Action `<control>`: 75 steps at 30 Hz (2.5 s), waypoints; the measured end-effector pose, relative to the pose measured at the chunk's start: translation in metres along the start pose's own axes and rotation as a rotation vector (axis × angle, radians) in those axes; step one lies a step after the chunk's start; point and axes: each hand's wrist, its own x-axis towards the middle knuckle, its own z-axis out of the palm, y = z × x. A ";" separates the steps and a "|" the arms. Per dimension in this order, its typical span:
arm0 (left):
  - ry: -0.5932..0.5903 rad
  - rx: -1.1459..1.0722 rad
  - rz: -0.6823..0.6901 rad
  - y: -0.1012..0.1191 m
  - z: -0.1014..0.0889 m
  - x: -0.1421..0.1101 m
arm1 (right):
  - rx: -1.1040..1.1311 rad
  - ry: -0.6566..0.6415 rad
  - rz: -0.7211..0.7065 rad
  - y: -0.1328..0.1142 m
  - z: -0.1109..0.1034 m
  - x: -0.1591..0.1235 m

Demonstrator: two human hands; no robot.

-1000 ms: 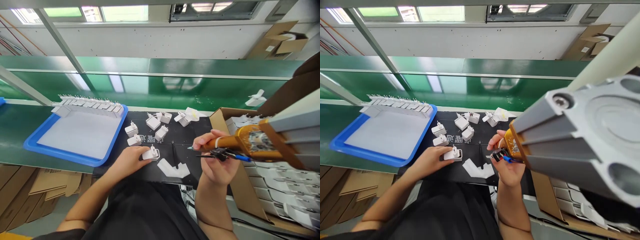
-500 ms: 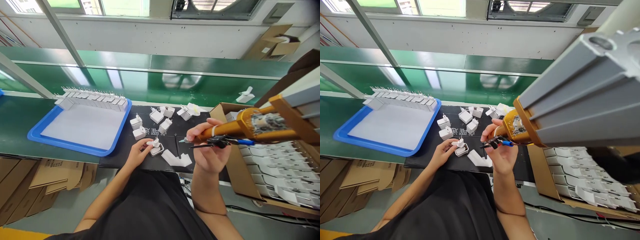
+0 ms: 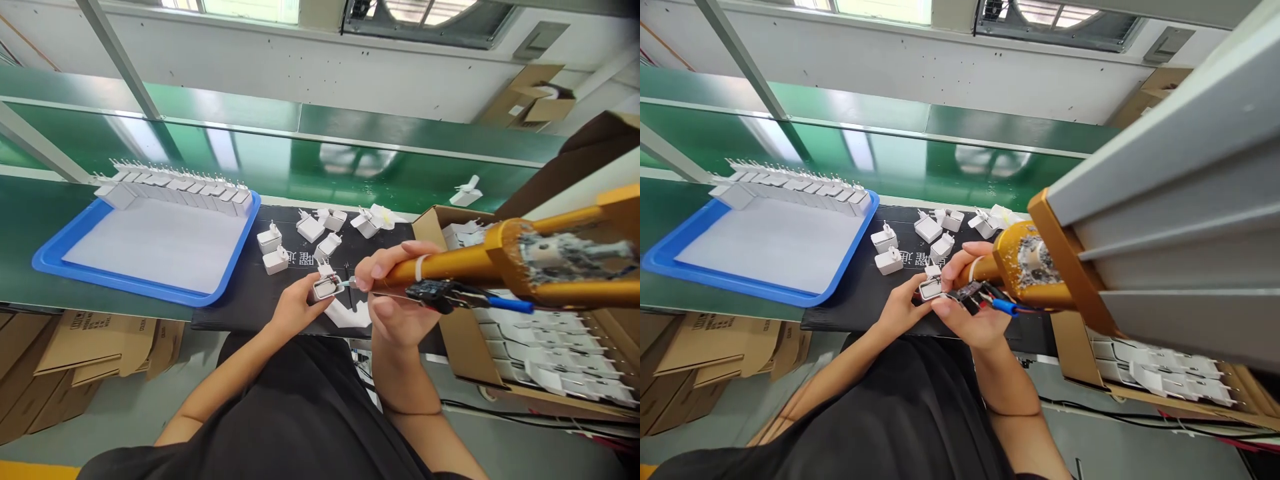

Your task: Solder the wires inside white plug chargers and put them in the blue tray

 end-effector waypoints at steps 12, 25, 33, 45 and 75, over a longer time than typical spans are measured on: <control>0.118 -0.039 0.032 0.015 -0.015 -0.002 | -0.054 0.091 0.065 -0.004 0.005 -0.001; 0.103 -0.209 -0.057 0.013 -0.010 0.001 | -0.036 0.018 -0.023 -0.003 0.006 -0.001; 0.075 -0.496 -0.057 0.026 0.008 0.007 | 0.026 -0.058 -0.103 0.003 0.021 0.002; 0.145 -0.663 0.020 0.021 0.022 0.008 | 0.143 -0.055 -0.087 0.000 0.022 0.003; 0.008 -0.824 -0.172 0.031 -0.068 -0.024 | -0.025 0.109 -0.118 0.001 -0.005 0.007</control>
